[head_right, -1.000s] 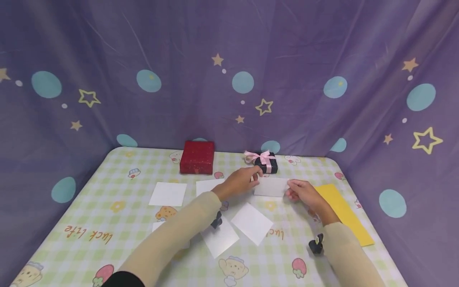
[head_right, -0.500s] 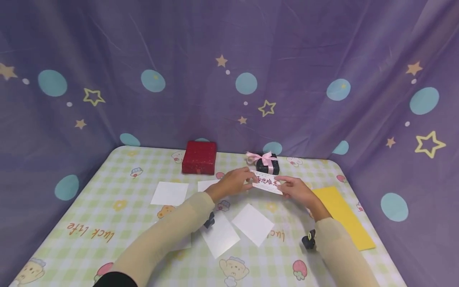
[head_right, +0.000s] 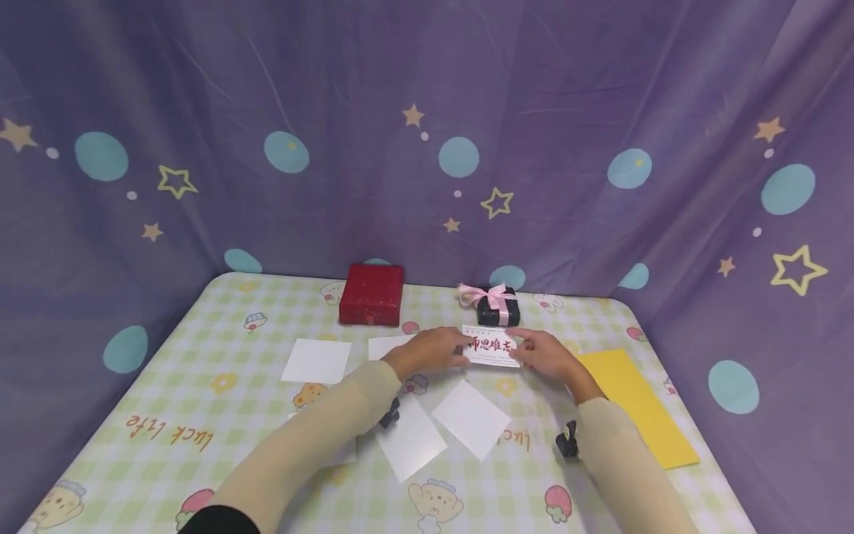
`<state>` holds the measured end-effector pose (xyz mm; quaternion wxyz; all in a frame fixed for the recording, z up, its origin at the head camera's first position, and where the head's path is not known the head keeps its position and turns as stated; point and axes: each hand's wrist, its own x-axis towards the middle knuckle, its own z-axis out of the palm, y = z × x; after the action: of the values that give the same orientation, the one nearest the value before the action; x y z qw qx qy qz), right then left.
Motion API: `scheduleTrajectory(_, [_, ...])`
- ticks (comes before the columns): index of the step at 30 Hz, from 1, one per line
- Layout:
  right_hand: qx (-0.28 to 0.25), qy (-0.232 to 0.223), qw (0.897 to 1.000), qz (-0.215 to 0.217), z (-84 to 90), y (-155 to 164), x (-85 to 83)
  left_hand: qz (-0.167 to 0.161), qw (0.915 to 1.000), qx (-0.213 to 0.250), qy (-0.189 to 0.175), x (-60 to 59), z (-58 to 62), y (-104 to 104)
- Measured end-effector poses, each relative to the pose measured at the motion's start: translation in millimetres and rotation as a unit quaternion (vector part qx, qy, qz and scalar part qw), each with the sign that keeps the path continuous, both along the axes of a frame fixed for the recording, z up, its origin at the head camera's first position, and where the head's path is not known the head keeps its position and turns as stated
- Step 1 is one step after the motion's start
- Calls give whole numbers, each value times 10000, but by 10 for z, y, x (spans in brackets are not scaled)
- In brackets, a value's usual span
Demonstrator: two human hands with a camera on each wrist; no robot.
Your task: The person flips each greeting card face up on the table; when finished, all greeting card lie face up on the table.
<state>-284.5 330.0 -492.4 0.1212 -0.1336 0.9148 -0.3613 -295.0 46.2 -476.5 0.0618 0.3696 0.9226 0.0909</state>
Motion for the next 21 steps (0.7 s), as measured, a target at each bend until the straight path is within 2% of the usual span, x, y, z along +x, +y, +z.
scheduleTrajectory(14, [445, 32, 9986, 282, 22, -47, -41, 65, 9994, -352, -19, 49, -8, 68])
scheduleTrajectory(21, [676, 93, 9968, 421, 41, -54, -70, -2, 9988, -477, 134, 47, -25, 85])
